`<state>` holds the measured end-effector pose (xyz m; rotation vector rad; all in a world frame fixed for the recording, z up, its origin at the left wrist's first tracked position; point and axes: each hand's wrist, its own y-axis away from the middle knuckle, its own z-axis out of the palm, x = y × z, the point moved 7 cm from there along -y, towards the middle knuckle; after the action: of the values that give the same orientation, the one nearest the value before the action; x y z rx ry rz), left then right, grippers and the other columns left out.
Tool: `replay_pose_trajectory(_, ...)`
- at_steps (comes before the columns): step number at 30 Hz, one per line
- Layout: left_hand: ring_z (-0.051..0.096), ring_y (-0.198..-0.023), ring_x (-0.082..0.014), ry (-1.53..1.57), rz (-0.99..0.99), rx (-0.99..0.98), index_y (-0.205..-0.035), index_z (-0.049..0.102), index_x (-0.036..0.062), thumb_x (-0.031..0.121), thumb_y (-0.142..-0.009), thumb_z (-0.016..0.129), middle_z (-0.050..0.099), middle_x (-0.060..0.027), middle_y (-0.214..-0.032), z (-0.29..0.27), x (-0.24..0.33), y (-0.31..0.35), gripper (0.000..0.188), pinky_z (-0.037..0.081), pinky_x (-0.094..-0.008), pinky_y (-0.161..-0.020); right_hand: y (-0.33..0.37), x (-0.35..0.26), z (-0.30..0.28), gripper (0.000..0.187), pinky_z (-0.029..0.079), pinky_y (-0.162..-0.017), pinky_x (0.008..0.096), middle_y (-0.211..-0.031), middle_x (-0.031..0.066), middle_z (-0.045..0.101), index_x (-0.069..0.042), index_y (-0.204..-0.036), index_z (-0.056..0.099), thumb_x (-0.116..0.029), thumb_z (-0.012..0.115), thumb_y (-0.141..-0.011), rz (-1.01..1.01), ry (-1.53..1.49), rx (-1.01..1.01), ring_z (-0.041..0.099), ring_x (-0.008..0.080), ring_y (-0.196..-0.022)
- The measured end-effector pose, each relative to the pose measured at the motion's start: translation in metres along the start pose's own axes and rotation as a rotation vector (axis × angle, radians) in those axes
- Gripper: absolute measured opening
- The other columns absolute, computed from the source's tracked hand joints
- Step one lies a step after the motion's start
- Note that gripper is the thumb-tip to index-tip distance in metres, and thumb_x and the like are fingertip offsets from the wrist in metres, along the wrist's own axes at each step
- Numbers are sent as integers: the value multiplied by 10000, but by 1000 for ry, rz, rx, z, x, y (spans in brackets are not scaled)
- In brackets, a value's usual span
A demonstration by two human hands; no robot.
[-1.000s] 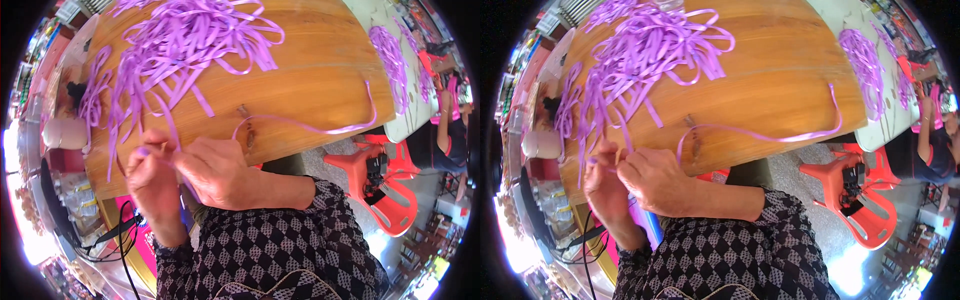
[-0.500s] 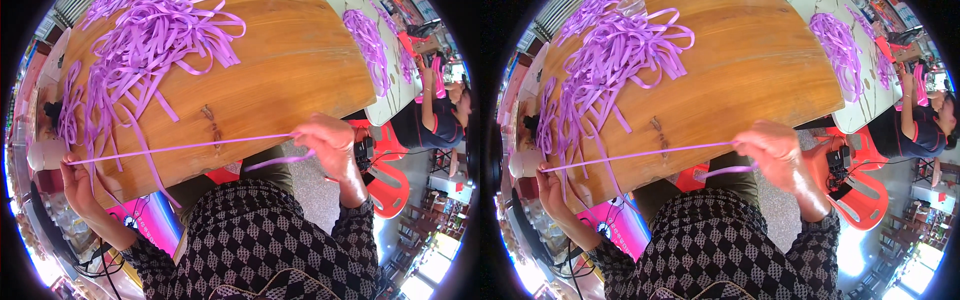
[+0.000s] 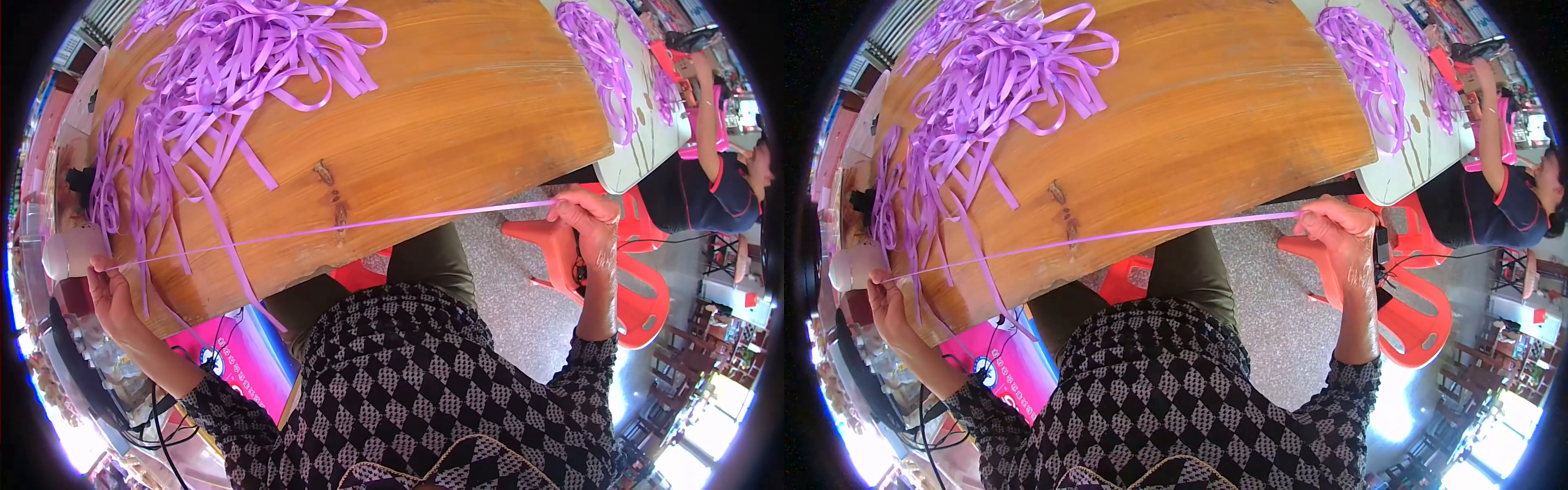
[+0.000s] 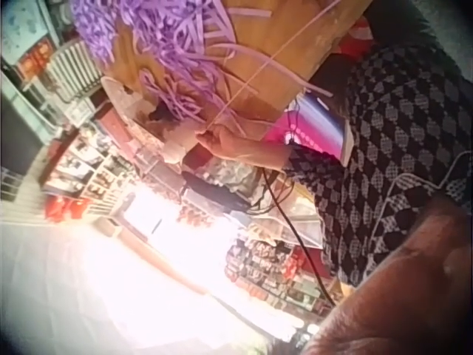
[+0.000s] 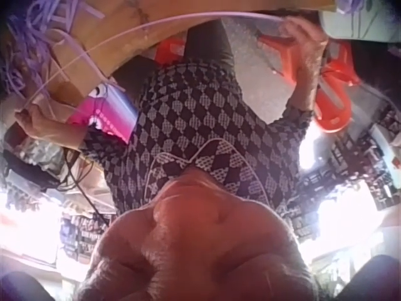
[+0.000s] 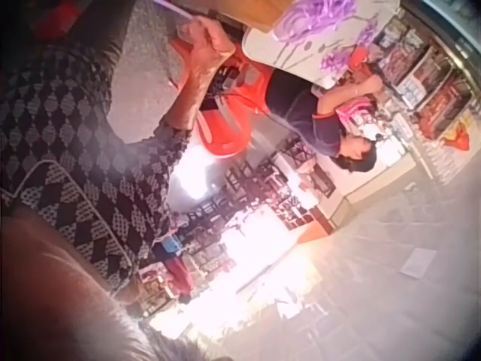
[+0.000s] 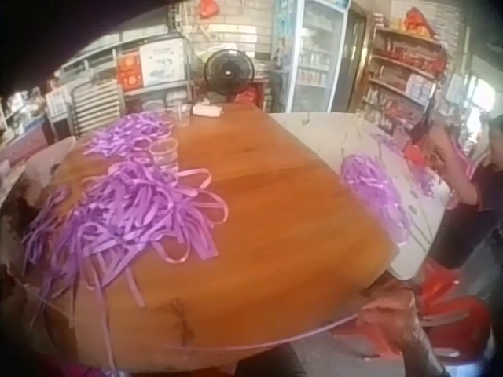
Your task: The person picks up a purple ribbon from a pile on a wooden table and rolls one end into a small bud. They then fold and wrap the remaining length of the ribbon around the center to form a flower shape.
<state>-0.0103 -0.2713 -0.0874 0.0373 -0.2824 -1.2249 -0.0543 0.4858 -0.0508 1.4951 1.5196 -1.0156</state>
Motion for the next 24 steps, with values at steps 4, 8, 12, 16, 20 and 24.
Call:
replay_pose_trajectory(4, 472, -893, -247, 17, 60, 68, -1111, 430, -74, -21, -881, 447, 494, -165, -972, -5, 7, 5, 236, 423, -355, -806, 2, 0, 6, 90, 360, -503, 208, -592, 56, 575, 34, -706, 611, -16, 543, -739, 211, -69, 69, 502, 88, -534)
replay_pose_trajectory(8, 474, -897, -248, -202, 150, -19, -1110, 428, -78, -3, -892, 442, 498, -169, -977, 7, 3, 20, 231, 424, -354, -801, 0, 11, 11, 78, 342, -500, 197, -582, 38, 566, 17, -687, 610, 7, 540, -718, 245, -115, 71, 460, 59, -505)
replay_pose_trajectory(12, 479, -903, -251, -107, 57, -49, -1103, 432, -84, -13, -877, 465, 499, -166, -975, 14, -16, 25, 238, 426, -357, -809, 2, 22, 10, 113, 344, -475, 208, -545, 28, 539, 6, -647, 575, -37, 519, -735, 214, -38, 79, 478, 73, -493)
replay_pose_trajectory(16, 476, -899, -250, -149, 189, 61, -1092, 445, -76, -12, -874, 482, 509, -163, -963, 20, -35, 33, 230, 414, -348, -783, 6, 35, 6, 118, 326, -457, 198, -555, 20, 533, 10, -634, 568, -19, 525, -740, 268, -15, 107, 464, 57, -487)
replay_pose_trajectory(20, 481, -841, -224, -8, 59, -13, -1003, 476, -61, 35, -879, 505, 503, -135, -966, 49, -84, 45, 159, 411, -314, -771, 12, 25, 6, 113, 330, -453, 192, -544, 21, 531, 3, -659, 571, -26, 489, -731, 240, 31, 118, 443, 55, -467)
replay_pose_trajectory(24, 471, -740, -180, -678, 88, -276, -951, 492, -51, 90, -875, 539, 475, -115, -980, 114, -172, 85, 167, 425, -287, -634, 14, -27, 44, 95, 311, -439, 202, -553, 22, 525, 14, -649, 566, 7, 493, -708, 138, -84, -41, 443, 56, -465)
